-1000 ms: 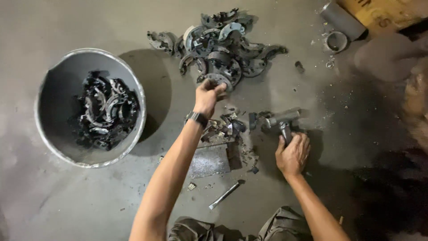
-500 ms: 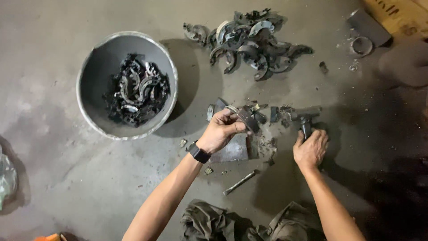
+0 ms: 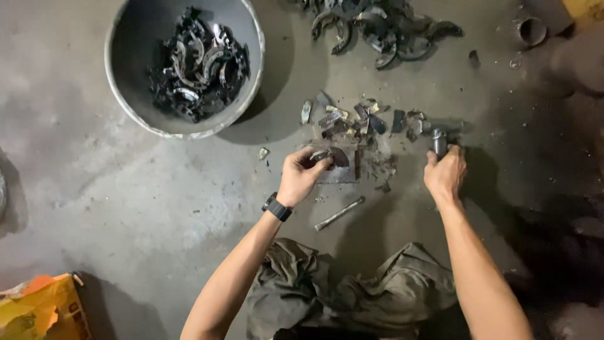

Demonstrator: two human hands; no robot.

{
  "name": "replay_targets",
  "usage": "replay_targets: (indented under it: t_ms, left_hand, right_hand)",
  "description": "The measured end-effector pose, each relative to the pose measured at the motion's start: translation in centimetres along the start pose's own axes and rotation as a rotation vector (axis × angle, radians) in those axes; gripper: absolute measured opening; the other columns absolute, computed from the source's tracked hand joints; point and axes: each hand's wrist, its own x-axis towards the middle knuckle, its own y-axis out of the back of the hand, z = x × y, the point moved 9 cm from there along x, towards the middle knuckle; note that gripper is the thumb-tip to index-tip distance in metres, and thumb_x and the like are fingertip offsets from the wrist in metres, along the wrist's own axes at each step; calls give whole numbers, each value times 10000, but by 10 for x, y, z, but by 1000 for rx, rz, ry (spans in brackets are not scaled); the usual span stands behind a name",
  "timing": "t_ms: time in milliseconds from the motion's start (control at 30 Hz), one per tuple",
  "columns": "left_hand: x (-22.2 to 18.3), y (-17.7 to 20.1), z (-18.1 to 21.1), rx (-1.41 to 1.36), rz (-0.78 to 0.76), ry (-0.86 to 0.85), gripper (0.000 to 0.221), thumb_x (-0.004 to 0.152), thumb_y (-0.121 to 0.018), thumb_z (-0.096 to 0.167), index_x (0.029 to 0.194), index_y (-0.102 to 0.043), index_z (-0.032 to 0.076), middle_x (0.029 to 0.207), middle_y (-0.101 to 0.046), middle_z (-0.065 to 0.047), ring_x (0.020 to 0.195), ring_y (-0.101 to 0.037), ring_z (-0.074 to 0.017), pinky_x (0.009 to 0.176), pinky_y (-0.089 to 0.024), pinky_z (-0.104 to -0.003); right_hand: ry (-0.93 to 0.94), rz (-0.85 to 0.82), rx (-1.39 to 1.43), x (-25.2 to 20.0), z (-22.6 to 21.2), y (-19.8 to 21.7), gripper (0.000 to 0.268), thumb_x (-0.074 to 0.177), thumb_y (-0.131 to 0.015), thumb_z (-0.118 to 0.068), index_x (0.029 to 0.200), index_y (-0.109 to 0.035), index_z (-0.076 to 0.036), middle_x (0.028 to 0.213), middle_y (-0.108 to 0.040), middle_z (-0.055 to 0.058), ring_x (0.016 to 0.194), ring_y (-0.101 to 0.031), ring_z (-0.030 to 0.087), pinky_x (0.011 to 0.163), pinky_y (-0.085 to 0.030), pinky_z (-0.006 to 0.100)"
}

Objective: The person sits on the floor of a workshop and breaks metal parts with a hammer on a steel block, placing the broken pieces into a basin and picking up new pieces from the floor to continue breaking them.

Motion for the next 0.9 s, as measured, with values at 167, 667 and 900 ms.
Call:
replay_targets:
  t_ms: [167, 667, 900]
  left_hand:
    - [-7, 28, 21, 260, 116, -42, 171, 893, -778, 104, 956, -729, -47, 745, -713, -54, 686, -589, -50, 604, -493, -262]
    - [41, 151, 93, -47, 295, 52, 278, 982, -639, 215, 1068, -682, -46, 941, -750, -106, 739, -765, -210, 575, -638, -345]
    - [109, 51, 43, 652, 52, -202, 258, 918, -696, 158, 1079, -732, -40, 956, -772, -212, 830, -790, -305, 745, -615, -386]
  right_hand:
    - [6, 13, 31, -6, 5, 9, 390, 886, -838, -168, 1131, -652, 72, 1103, -663, 294, 1062, -623, 473, 934, -478, 557]
    - [116, 122, -50, -23, 3, 8, 509, 914, -814, -261, 1179, -582, 105, 1231, -524, 344, 1188, -503, 513, 1036, -412, 591]
    - [175, 180, -125, -33, 2, 4, 448, 991, -769, -321, 1138, -559, 47, 1213, -519, 275, 1188, -492, 491, 1045, -413, 594]
